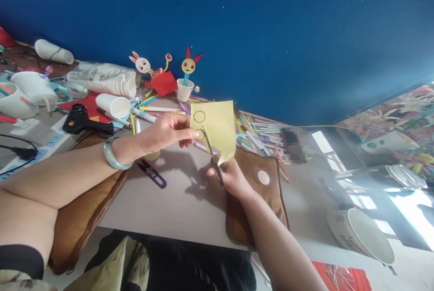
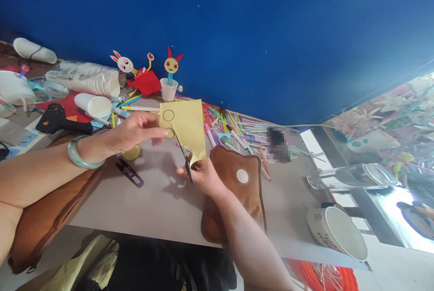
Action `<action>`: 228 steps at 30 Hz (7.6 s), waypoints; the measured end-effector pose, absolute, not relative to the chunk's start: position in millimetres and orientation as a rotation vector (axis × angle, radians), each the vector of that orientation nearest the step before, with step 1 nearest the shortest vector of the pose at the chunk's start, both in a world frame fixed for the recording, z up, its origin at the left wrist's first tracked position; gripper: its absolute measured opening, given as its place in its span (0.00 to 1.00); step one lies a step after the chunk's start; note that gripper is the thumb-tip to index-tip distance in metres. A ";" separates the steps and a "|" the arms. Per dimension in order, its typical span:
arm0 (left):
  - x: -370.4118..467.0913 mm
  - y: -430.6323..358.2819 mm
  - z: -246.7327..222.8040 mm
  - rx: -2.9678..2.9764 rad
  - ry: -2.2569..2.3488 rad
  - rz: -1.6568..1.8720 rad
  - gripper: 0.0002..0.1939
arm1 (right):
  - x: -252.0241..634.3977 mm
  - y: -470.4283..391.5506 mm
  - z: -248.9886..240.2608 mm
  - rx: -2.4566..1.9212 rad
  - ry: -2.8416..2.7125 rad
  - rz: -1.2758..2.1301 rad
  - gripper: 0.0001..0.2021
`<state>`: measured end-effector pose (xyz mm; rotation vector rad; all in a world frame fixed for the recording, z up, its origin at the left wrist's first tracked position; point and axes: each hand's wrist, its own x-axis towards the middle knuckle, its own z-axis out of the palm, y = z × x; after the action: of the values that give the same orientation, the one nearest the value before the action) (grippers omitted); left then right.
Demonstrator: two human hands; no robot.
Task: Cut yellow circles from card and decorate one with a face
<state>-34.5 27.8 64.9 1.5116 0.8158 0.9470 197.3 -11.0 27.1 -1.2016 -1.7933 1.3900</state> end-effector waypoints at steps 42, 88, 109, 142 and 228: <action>-31.0 25.3 63.1 1.596 0.793 0.783 0.15 | 191.9 -13.2 21.2 -1.128 -1.747 1.423 0.24; -31.7 24.8 61.9 1.628 0.790 0.786 0.14 | 191.8 -14.8 25.1 -1.165 -1.802 1.358 0.24; -32.6 22.9 65.1 1.594 0.799 0.793 0.14 | 197.1 -11.1 24.9 -1.195 -1.817 1.386 0.24; -31.6 18.9 75.7 1.606 0.916 0.842 0.19 | 199.3 -10.0 23.1 -1.194 -1.791 1.448 0.25; -31.0 26.3 57.1 1.608 0.836 0.756 0.11 | 195.2 -12.8 28.7 -1.129 -1.839 1.605 0.30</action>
<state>-31.0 26.3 57.1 1.6075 0.8357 0.7557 195.2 -12.8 28.7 -1.1288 -1.8388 1.6050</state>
